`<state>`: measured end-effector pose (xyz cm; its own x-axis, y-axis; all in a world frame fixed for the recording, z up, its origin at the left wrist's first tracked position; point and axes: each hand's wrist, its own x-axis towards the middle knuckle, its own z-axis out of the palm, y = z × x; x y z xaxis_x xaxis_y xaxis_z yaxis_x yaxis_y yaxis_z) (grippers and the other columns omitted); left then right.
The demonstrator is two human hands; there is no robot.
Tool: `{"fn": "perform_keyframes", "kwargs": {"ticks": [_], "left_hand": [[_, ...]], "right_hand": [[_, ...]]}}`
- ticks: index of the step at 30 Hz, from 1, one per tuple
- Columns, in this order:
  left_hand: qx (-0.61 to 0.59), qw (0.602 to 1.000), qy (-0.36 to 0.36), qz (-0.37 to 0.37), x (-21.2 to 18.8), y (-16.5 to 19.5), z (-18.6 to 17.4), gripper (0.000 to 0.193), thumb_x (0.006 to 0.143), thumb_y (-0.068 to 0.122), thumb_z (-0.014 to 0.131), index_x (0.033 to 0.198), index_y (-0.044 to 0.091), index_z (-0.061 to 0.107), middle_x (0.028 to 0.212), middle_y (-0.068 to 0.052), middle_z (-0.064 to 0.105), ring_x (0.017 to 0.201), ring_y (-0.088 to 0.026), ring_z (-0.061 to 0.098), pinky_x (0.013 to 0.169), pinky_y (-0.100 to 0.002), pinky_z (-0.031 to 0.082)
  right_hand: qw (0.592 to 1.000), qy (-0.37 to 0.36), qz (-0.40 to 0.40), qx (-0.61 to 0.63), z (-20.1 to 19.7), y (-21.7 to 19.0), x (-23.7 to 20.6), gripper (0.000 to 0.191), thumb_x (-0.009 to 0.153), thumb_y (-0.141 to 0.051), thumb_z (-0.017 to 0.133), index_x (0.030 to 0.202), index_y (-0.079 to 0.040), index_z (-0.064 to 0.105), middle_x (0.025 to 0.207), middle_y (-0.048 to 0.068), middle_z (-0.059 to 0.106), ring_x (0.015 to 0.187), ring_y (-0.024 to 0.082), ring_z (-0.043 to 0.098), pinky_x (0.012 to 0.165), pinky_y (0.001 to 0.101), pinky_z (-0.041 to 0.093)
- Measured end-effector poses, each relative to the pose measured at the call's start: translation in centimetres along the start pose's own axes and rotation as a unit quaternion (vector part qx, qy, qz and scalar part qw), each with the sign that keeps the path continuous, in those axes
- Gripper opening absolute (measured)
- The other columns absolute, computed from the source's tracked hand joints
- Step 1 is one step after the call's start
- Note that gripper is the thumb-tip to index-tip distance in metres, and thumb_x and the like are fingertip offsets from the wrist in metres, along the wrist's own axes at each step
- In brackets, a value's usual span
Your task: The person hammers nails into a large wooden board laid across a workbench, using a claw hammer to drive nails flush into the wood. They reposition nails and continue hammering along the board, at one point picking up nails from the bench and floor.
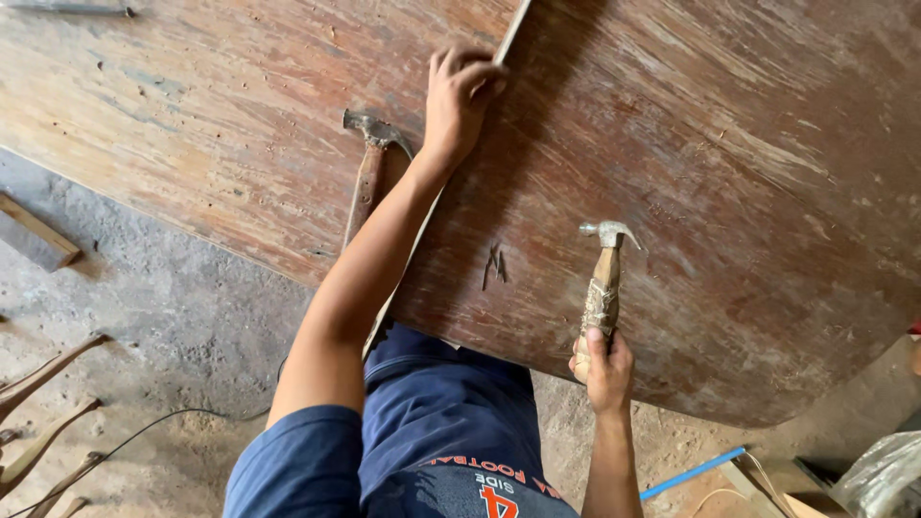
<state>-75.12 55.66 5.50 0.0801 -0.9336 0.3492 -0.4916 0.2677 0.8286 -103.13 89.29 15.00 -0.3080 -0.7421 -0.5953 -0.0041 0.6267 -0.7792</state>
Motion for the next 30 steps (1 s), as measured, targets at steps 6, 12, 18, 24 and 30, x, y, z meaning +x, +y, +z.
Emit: {"fn": "perform_keyframes", "kwargs": {"ticks": [6,12,18,24,30], "left_hand": [[0.085,0.995,0.041,0.017,5.5,-1.9,6.0,0.016,0.074,0.022,0.089,0.090,0.021,0.084,0.123,-0.011,0.061,0.122,-0.038,0.047,0.102,-0.050,0.043],[0.094,0.995,0.033,0.022,5.9,-2.6,7.7,0.016,0.077,0.026,0.090,0.091,0.020,0.084,0.122,-0.012,0.059,0.121,-0.039,0.046,0.103,-0.051,0.040],[0.067,0.997,0.025,0.016,6.1,-3.2,8.3,0.016,0.078,0.025,0.089,0.093,0.019,0.084,0.120,-0.011,0.061,0.121,-0.038,0.048,0.103,-0.049,0.042],[0.077,0.996,0.020,0.034,6.2,-3.6,8.3,0.017,0.079,0.025,0.088,0.094,0.019,0.083,0.119,-0.011,0.061,0.120,-0.038,0.049,0.102,-0.050,0.041],[0.090,0.995,0.023,0.040,6.0,-4.2,8.7,0.016,0.084,0.026,0.087,0.097,0.017,0.083,0.123,-0.012,0.061,0.122,-0.037,0.049,0.103,-0.050,0.041]], "right_hand": [[0.999,-0.003,-0.032,-0.038,-1.2,-0.3,0.7,0.037,0.102,-0.037,0.060,0.100,0.000,0.059,0.073,0.006,0.062,0.055,0.013,0.058,0.049,0.0280,0.049],[0.999,0.022,-0.001,-0.040,-2.0,-0.2,1.9,0.034,0.101,-0.035,0.060,0.100,-0.001,0.060,0.073,0.006,0.062,0.054,0.014,0.059,0.049,0.0282,0.049],[0.999,0.016,0.007,-0.031,-2.3,-0.6,3.1,0.035,0.101,-0.037,0.060,0.102,-0.002,0.059,0.076,0.005,0.063,0.057,0.012,0.062,0.050,0.0270,0.050],[1.000,0.004,0.005,-0.023,-1.3,-1.5,4.0,0.035,0.102,-0.036,0.062,0.102,-0.001,0.059,0.077,0.006,0.062,0.058,0.013,0.060,0.049,0.0271,0.048],[0.999,-0.014,-0.009,-0.032,-0.3,-2.0,4.5,0.036,0.101,-0.038,0.061,0.103,-0.002,0.060,0.077,0.006,0.064,0.057,0.014,0.062,0.050,0.0274,0.051]]}}
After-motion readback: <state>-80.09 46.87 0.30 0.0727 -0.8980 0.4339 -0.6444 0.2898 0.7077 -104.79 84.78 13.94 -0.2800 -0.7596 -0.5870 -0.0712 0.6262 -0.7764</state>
